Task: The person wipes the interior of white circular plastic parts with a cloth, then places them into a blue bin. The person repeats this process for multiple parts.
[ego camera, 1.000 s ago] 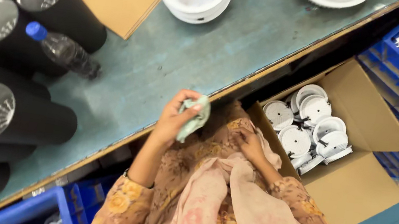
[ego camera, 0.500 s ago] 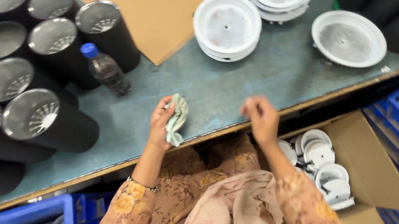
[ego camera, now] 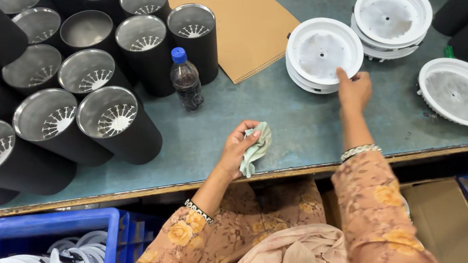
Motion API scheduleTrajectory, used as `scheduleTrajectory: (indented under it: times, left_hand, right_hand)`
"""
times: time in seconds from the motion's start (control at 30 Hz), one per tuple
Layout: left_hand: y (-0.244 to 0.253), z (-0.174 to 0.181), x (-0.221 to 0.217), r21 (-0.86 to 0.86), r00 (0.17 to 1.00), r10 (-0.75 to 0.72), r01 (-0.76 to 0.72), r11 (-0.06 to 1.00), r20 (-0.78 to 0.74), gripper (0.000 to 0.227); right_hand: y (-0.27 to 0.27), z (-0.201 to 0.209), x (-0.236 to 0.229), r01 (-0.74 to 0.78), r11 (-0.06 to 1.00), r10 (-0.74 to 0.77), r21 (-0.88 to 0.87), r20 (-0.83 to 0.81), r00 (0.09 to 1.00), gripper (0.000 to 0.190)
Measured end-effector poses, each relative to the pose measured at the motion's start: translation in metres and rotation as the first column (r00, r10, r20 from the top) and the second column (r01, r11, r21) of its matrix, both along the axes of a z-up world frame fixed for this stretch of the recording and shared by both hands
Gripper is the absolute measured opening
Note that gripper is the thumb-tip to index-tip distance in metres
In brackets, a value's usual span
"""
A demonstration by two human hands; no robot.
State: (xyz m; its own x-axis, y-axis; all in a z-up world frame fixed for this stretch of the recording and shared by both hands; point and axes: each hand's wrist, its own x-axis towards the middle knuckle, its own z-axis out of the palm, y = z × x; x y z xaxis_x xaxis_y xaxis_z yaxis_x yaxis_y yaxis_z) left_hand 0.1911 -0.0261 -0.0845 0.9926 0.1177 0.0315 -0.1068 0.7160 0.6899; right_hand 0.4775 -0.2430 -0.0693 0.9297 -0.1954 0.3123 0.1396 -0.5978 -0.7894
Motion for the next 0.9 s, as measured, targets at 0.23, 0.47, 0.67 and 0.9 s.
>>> scheduleTrajectory:
  times: [0.23,0.47,0.67,0.9]
  left_hand:
    - [-0.001,0.002,0.003,0.042,0.999,-0.027,0.028,0.999,-0.02,0.027]
    - [-0.002,-0.005,-0.013,-0.139,0.994,0.077,-0.065,0.988,0.083,0.024]
    - [0.018,0.019,-0.073,-0.088,0.961,0.271,-0.275,0.957,-0.057,0.028]
    - [0.056,0.084,-0.118,0.88,0.896,0.363,-0.371,0.297,0.255,0.017]
  right_hand:
    - [-0.008,0.062,0.001,-0.213,0.804,0.343,0.555,-0.141,0.929,0.022]
    - [-0.034,0.043,-0.074,-0.391,0.665,0.432,0.637,0.098,0.896,0.013]
    - [-0.016,0.003,-0.154,-0.374,0.677,0.629,0.635,-0.234,0.742,0.045]
    - [0.021,0.009,-0.167,-0.672,0.564,0.799,0.48,-0.112,0.591,0.058]
